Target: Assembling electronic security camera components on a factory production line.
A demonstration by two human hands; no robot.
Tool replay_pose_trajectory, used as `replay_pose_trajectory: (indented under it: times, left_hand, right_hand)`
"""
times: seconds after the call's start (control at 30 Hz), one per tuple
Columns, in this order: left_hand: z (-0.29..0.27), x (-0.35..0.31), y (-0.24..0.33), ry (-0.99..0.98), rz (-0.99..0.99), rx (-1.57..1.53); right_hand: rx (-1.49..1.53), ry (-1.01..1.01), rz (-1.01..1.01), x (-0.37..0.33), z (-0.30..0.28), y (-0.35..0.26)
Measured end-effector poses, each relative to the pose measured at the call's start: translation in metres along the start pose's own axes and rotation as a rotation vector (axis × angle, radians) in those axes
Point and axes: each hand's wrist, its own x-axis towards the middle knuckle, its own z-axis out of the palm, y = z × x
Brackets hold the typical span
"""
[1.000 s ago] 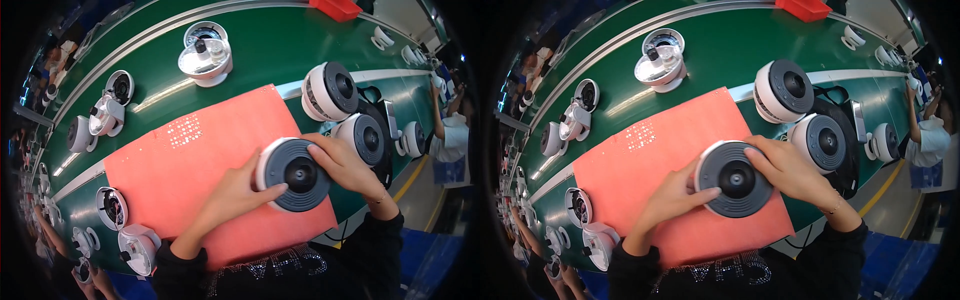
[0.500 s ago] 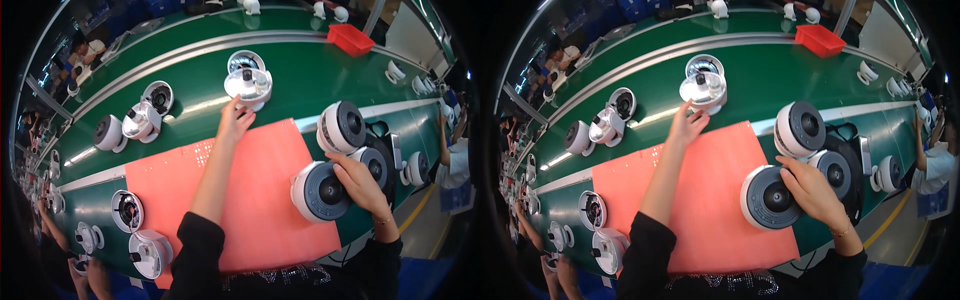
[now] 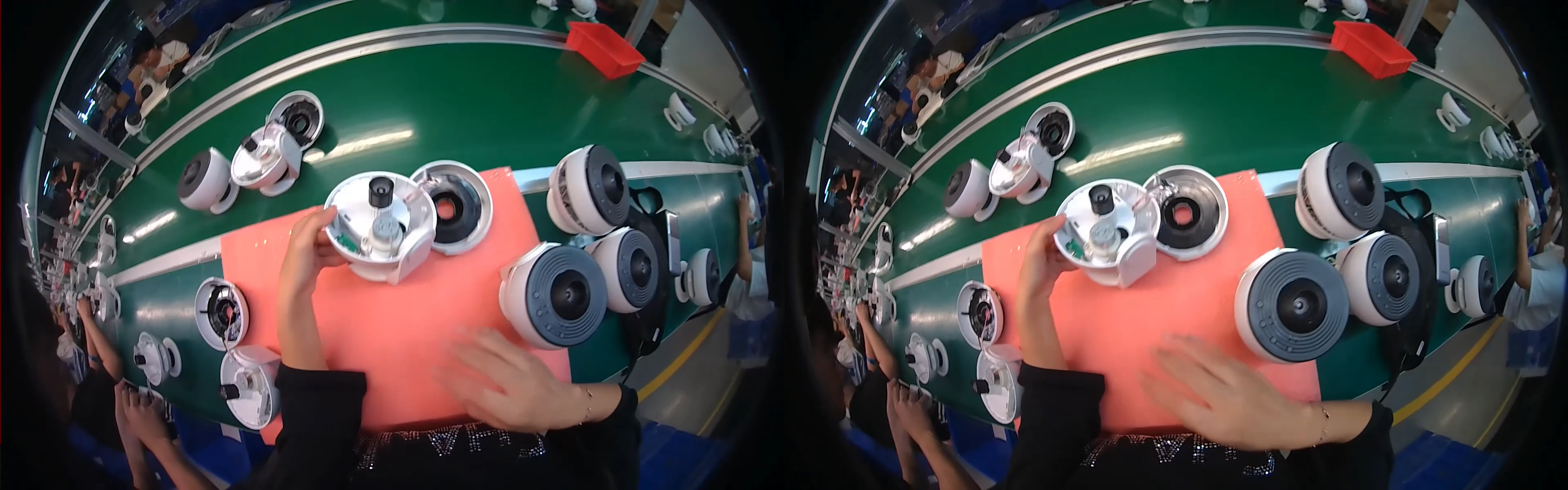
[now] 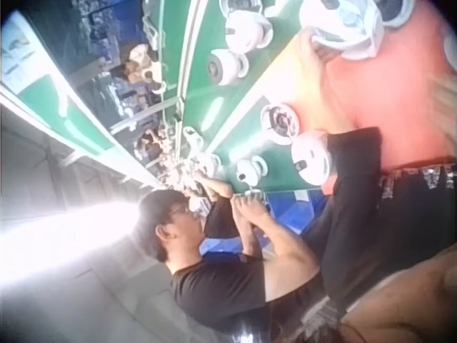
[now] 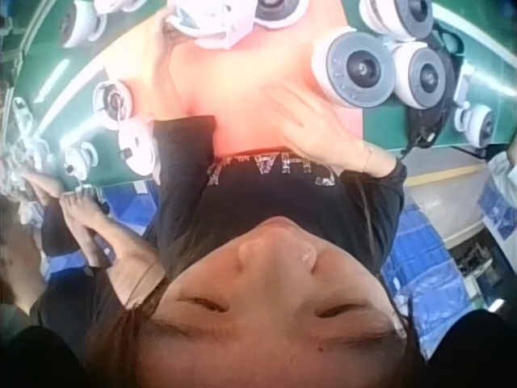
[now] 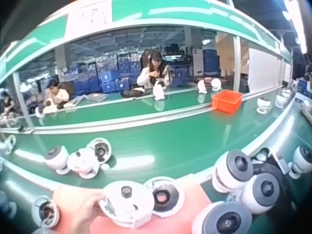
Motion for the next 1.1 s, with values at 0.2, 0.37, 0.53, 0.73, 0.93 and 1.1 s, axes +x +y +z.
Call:
replay_pose_trajectory:
  times: [0.2, 0.37, 0.53, 0.73, 0.93, 1.1]
  left_hand:
    - [-0.055, -0.045, -0.033, -0.093, 0.076, -0.081]
    - [-0.099, -0.041, -0.074, -0.081, -0.130, -0.284]
    - [-0.099, -0.037, -0.068, -0.172, -0.201, -0.258]
    - [-0.103, -0.038, -0.074, -0.165, -0.079, -0.135]
    - [-0.073, -0.092, -0.101, 0.511, 0.348, -0.244]
    - [-0.035, -0.158, -0.135, 0.448, 0.352, 0.001]
  right_hand:
    - [-0.282, -0.033, 0.157, 0.011, 0.049, 0.010]
    - [-0.435, -0.117, 0.148, -0.001, 0.083, 0.012]
    - [-0.381, -0.077, 0.053, -0.010, 0.095, 0.014]
    - [-0.434, -0.086, -0.045, -0.020, 0.112, 0.023]
    - [-0.479, 0.037, -0.146, -0.029, 0.121, 0.024]
    - [0.106, -0.027, -0.133, -0.019, 0.108, 0.007]
